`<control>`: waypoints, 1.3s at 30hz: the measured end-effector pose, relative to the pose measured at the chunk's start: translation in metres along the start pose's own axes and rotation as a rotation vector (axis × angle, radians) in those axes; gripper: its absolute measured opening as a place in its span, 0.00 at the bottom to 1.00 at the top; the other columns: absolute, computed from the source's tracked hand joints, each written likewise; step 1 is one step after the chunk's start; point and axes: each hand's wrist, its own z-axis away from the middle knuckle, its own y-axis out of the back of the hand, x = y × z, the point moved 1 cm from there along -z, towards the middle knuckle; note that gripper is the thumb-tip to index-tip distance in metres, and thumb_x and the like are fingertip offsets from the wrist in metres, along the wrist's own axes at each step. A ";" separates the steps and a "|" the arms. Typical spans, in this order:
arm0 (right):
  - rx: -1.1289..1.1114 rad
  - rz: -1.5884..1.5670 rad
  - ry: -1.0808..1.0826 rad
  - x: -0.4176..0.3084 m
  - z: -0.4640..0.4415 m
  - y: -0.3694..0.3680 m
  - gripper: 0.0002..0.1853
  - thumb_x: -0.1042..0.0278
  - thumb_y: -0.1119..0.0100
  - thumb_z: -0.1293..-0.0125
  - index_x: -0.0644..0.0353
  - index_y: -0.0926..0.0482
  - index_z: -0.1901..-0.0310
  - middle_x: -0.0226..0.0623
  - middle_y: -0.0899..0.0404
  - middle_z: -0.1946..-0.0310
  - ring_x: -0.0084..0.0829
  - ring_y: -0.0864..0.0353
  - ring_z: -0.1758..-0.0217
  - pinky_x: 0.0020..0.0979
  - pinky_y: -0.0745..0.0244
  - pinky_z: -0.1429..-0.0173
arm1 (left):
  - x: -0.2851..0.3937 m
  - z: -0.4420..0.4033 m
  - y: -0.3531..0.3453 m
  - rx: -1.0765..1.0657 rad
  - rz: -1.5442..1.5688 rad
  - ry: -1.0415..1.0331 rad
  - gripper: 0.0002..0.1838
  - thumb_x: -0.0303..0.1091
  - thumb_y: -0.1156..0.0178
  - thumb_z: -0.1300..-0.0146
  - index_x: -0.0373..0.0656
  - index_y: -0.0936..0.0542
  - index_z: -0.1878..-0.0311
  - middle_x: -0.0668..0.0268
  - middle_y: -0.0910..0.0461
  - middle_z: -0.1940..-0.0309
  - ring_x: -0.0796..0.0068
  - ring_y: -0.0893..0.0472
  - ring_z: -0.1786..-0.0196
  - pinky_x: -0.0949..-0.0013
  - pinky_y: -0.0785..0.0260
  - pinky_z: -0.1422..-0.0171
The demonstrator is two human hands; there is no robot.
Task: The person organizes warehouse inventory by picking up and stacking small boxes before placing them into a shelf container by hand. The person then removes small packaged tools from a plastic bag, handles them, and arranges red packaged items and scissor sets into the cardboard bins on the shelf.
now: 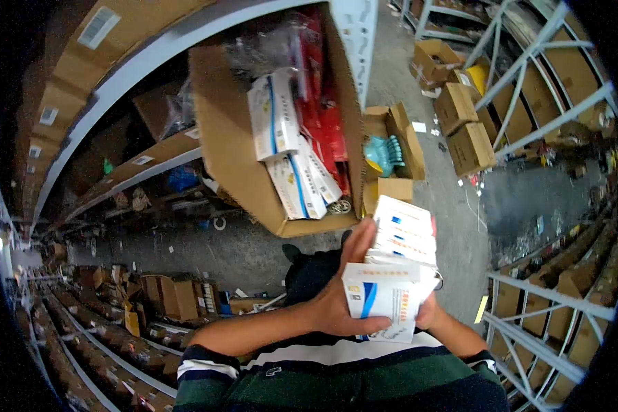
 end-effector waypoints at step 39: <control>-0.202 0.628 0.198 0.018 -0.119 -0.236 0.52 0.66 0.34 0.38 0.60 0.65 0.25 0.54 0.49 0.30 0.42 0.40 0.32 0.38 0.35 0.34 | -0.062 0.200 0.215 0.322 1.560 0.670 0.65 0.51 0.23 0.60 0.44 0.56 0.26 0.55 0.54 0.26 0.56 0.49 0.26 0.50 0.55 0.24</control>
